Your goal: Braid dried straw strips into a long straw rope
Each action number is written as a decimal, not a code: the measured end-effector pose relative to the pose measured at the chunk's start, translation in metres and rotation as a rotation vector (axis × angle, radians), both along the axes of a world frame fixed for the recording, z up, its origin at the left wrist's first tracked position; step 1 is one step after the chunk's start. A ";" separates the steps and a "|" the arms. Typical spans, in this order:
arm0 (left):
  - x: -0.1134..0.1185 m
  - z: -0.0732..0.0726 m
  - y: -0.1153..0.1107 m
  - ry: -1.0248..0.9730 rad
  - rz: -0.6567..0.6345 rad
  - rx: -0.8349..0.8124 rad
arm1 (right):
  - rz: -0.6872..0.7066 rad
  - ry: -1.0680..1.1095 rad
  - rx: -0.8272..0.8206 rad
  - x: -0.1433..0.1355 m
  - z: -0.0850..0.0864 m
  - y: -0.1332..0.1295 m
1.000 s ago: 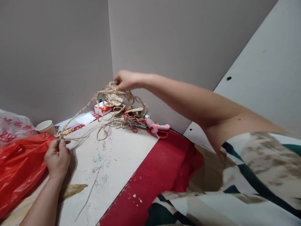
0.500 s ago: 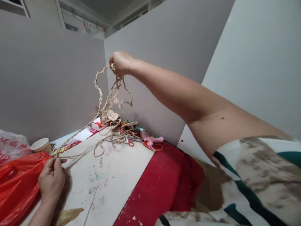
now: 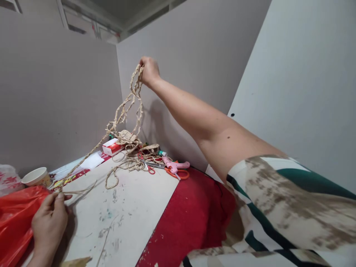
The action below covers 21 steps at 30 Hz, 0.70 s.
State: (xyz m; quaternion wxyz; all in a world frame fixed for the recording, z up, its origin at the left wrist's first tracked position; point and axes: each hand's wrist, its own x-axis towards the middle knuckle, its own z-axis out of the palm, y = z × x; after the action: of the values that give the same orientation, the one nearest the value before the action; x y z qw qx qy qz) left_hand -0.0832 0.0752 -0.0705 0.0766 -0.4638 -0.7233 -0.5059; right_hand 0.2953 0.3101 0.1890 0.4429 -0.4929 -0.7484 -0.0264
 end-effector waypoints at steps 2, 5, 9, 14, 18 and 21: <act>0.006 0.003 -0.001 -0.050 -0.028 -0.011 | -0.022 -0.198 -0.028 -0.005 -0.023 -0.002; 0.017 0.006 -0.003 -0.112 -0.109 -0.023 | 0.071 -0.392 -0.192 -0.018 -0.061 -0.009; 0.033 0.012 -0.006 -0.137 -0.261 -0.039 | 0.235 -0.525 -0.234 -0.044 -0.089 -0.043; 0.054 0.039 -0.017 -0.267 -0.424 -0.037 | 0.763 -0.479 -0.105 -0.102 -0.094 -0.109; 0.064 0.067 -0.028 -0.513 -0.643 -0.082 | 0.954 -0.465 -0.248 -0.146 -0.107 -0.130; 0.068 0.086 -0.037 -0.682 -0.730 -0.132 | 1.000 -0.455 -0.393 -0.162 -0.121 -0.126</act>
State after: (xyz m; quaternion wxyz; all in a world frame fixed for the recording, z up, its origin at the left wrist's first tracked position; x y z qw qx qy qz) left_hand -0.0150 0.0385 0.0157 -0.3757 -0.4987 -0.5280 -0.5756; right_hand 0.1336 0.1843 0.0684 0.1299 -0.1346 -0.9574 0.2200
